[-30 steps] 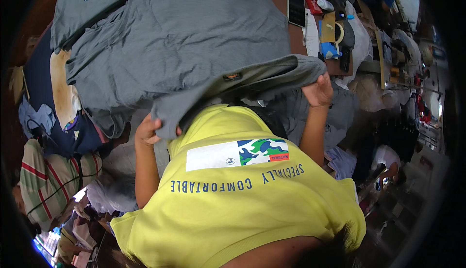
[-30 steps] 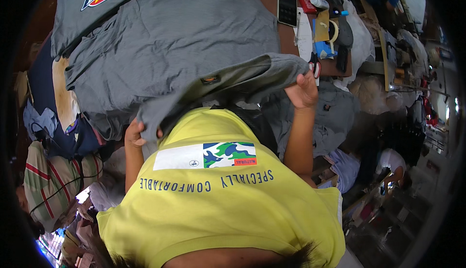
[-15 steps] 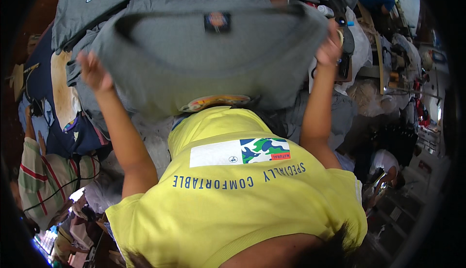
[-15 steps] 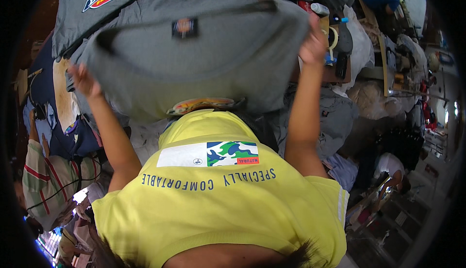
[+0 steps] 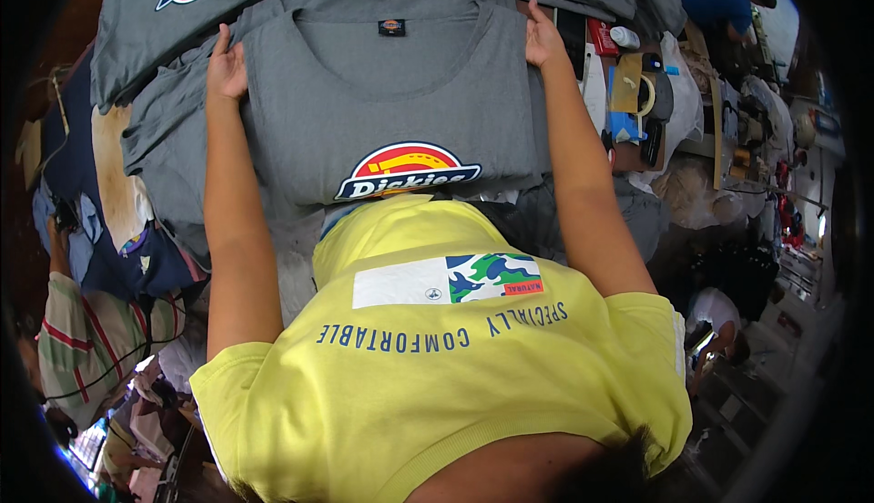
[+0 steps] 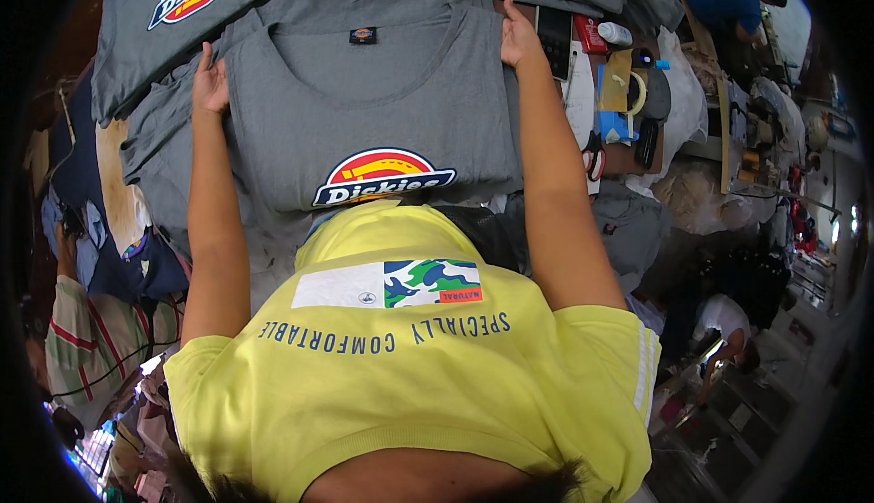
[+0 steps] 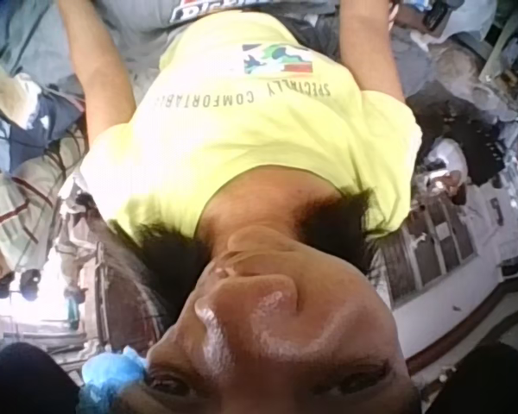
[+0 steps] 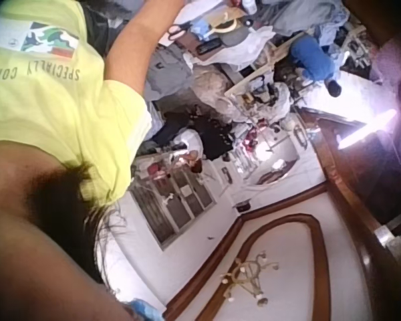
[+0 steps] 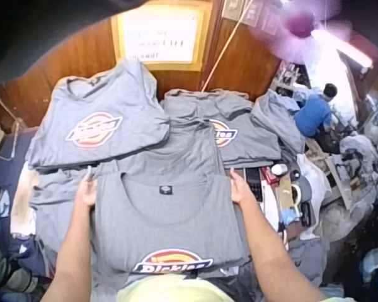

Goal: The person trims loose threads from t-shirts using scissors and folds the shirts before stacking them on a table.

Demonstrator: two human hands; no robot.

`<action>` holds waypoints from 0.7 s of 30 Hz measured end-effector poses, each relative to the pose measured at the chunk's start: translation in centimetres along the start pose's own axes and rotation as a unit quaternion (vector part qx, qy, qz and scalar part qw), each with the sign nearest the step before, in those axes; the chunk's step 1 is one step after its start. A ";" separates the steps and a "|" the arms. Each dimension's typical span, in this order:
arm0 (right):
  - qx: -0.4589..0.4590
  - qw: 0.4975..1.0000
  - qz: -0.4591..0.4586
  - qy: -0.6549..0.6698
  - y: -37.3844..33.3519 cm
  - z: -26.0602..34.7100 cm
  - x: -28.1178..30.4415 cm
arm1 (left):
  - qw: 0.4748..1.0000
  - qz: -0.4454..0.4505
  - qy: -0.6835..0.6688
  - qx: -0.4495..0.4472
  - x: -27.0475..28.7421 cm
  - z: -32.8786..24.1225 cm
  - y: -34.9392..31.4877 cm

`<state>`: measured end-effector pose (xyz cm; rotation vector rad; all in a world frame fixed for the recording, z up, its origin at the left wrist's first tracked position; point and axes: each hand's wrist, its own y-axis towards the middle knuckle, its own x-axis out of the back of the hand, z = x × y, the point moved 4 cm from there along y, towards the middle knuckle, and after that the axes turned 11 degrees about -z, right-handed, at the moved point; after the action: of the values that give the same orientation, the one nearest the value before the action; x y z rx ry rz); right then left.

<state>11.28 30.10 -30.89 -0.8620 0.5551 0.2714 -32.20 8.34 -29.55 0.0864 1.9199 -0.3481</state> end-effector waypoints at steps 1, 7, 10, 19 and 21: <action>-0.005 1.000 0.007 0.000 -0.2 0.0 -0.1 | 1.000 -0.010 0.009 -0.009 0.2 0.0 0.0; 0.000 0.998 0.045 -0.034 -1.9 -0.9 -1.2 | 0.971 -0.195 0.092 -0.107 0.1 1.6 -0.9; -0.057 0.993 0.056 -0.084 -3.1 -1.4 -1.3 | 0.962 -0.213 0.158 -0.067 -2.8 3.7 -2.0; -0.024 0.995 0.011 -0.098 1.9 0.6 -1.4 | 0.985 -0.148 0.083 -0.029 -0.2 -0.6 3.0; -0.021 0.995 -0.013 -0.099 1.7 0.7 -0.9 | 0.993 -0.103 0.054 0.007 0.1 -0.8 3.2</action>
<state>10.01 31.70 -31.11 -0.8706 0.3540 0.3428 -32.27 11.59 -30.01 -0.0865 2.0380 -0.5051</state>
